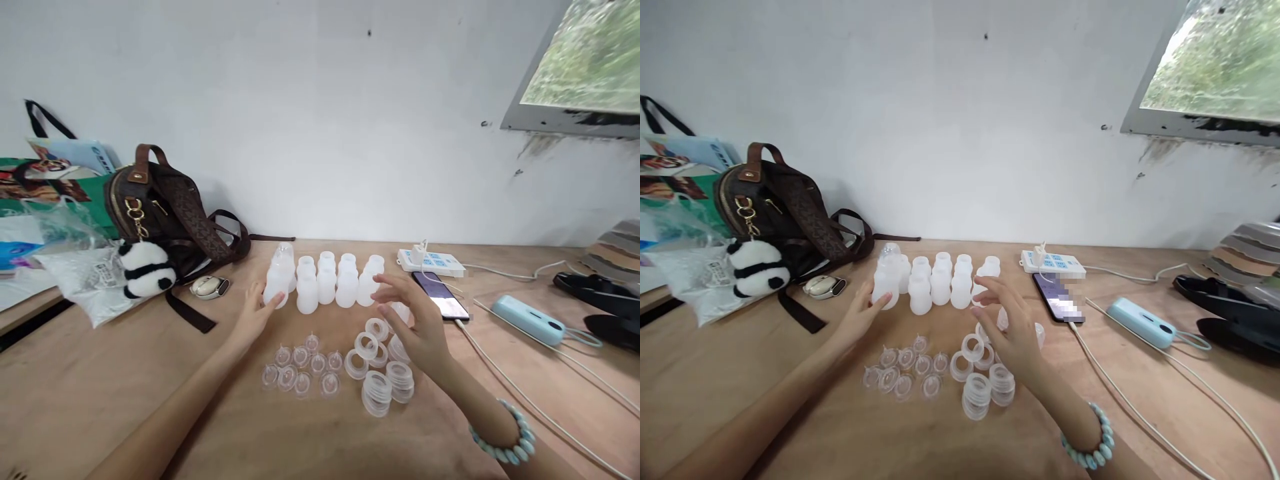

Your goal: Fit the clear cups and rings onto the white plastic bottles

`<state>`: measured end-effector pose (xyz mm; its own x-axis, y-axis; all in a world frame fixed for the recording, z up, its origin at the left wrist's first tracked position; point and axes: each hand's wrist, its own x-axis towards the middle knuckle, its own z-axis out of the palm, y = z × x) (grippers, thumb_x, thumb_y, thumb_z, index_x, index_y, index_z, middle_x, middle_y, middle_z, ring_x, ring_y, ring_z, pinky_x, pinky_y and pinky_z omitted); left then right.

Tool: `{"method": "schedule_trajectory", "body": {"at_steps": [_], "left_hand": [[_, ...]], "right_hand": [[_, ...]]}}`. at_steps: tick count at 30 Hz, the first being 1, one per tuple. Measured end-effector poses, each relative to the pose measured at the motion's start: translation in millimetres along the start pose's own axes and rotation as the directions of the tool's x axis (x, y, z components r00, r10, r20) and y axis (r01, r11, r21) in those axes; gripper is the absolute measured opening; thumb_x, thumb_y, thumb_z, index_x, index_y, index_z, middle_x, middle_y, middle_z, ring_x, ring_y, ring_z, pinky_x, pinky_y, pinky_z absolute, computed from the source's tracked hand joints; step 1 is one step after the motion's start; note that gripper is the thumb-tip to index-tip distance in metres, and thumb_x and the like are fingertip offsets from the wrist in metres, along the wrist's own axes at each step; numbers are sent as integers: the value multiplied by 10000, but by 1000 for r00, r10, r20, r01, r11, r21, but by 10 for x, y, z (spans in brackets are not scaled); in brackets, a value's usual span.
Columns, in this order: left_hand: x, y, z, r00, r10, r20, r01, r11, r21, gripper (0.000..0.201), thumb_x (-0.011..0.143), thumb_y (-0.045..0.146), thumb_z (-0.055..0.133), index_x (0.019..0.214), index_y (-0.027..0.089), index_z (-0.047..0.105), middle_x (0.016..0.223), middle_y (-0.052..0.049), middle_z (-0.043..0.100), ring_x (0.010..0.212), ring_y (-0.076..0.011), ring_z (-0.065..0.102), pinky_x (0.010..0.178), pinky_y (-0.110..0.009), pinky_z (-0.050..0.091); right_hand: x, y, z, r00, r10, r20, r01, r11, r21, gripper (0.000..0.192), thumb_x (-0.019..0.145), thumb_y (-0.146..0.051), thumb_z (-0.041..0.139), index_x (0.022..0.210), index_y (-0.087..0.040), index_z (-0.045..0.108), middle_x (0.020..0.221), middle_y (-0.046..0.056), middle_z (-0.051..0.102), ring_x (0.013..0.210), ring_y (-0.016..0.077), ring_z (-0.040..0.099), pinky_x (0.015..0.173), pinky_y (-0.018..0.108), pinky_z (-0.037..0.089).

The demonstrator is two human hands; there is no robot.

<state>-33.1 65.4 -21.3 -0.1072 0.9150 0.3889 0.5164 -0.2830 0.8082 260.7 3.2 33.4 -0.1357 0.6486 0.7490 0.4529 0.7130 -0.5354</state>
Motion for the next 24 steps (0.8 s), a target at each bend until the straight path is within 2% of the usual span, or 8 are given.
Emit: {"method": "schedule_trajectory", "body": {"at_steps": [4, 6, 9, 13, 16, 21, 23, 24], "left_hand": [[64, -188, 28, 997, -58, 42, 57, 998, 31, 540, 756, 552, 602, 1117, 153, 645, 1138, -129, 662, 1053, -331, 561, 941, -492, 427], [74, -234, 34, 996, -72, 47, 71, 997, 39, 567, 729, 565, 635, 1120, 155, 648, 1128, -127, 676, 1018, -325, 587, 911, -484, 449], [83, -268, 37, 996, -73, 47, 71, 997, 42, 548, 685, 553, 697, 1065, 160, 666, 1022, -106, 702, 955, -320, 617, 879, -479, 468], [111, -307, 43, 998, -58, 17, 58, 998, 28, 500, 644, 518, 742, 1002, 179, 661, 950, -83, 694, 923, -312, 615, 873, -476, 465], [140, -314, 19, 998, -44, -52, 44, 999, -2, 562, 606, 501, 769, 1039, 181, 609, 1004, -88, 655, 904, -288, 594, 847, -444, 462], [113, -89, -151, 978, 47, -203, -66, 994, -85, 354, 882, 507, 447, 1066, 210, 506, 1021, -59, 564, 885, -208, 534, 776, -332, 441], [55, 94, -221, 988, 126, -87, -134, 986, -103, 276, 837, 478, 550, 894, 208, 560, 858, -17, 577, 787, -181, 527, 731, -296, 434], [19, 192, -244, 983, 176, 47, -170, 979, -110, 252, 807, 449, 613, 804, 199, 586, 775, -4, 577, 739, -172, 521, 708, -287, 431]], "right_hand": [[5, 138, -103, 998, -45, -38, 36, 976, -214, 147, 939, -207, 528, 1063, -213, 608, 978, 78, 688, 830, 207, 669, 767, 373, 526], [10, 184, -134, 998, -63, 30, 69, 949, -306, 107, 945, -197, 508, 971, -210, 612, 893, 67, 697, 815, 215, 652, 755, 371, 496], [6, 197, -123, 972, -64, 226, 150, 909, -389, 131, 935, -155, 496, 893, -203, 610, 843, 59, 703, 827, 224, 635, 816, 400, 440], [-17, 119, -58, 868, 20, 496, 223, 877, -425, 70, 866, -130, 579, 872, -182, 626, 885, 69, 713, 920, 260, 615, 923, 472, 363], [-29, 51, -40, 779, 120, 615, 211, 874, -437, 54, 833, -173, 650, 884, -177, 633, 940, 72, 714, 993, 279, 587, 963, 490, 334], [-42, 34, -37, 694, 189, 695, 226, 859, -459, 89, 808, -202, 694, 869, -166, 640, 978, 75, 701, 1027, 281, 571, 969, 462, 344], [-55, 49, -22, 677, 191, 711, 247, 851, -464, 84, 797, -176, 700, 854, -160, 640, 967, 76, 697, 1003, 273, 575, 946, 439, 365], [-62, 56, -14, 673, 186, 716, 260, 847, -464, 88, 792, -164, 701, 854, -158, 639, 966, 77, 696, 993, 271, 578, 937, 432, 371]]}}
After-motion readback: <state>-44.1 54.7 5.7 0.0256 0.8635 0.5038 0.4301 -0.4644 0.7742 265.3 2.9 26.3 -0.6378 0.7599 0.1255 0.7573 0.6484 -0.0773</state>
